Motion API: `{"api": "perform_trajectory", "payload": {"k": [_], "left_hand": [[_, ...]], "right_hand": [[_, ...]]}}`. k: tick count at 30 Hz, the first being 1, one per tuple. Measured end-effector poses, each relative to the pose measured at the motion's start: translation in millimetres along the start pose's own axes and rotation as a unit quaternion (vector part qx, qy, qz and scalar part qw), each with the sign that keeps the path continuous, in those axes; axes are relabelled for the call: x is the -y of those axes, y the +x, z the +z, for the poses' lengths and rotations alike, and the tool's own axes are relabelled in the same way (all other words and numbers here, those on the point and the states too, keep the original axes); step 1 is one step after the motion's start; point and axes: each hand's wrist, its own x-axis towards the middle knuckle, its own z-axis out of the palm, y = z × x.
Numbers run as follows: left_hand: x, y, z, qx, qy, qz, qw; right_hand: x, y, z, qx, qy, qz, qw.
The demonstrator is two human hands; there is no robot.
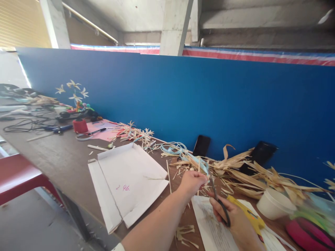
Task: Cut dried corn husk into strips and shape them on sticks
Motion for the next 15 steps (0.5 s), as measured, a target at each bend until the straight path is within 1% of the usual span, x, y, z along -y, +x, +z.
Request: {"api": "perform_trajectory", "payload": {"k": [5,15], "left_hand": [[1.8,1.2,0.6,0.001,0.002,0.001,1.0],[0.9,0.3,0.3,-0.005,-0.003,0.005,1.0]], "right_hand": [[-5.1,4.7,-1.6,0.0,-0.008,0.006,1.0],[-3.2,3.3,-1.0,0.004,0.007,0.015,1.0]]}}
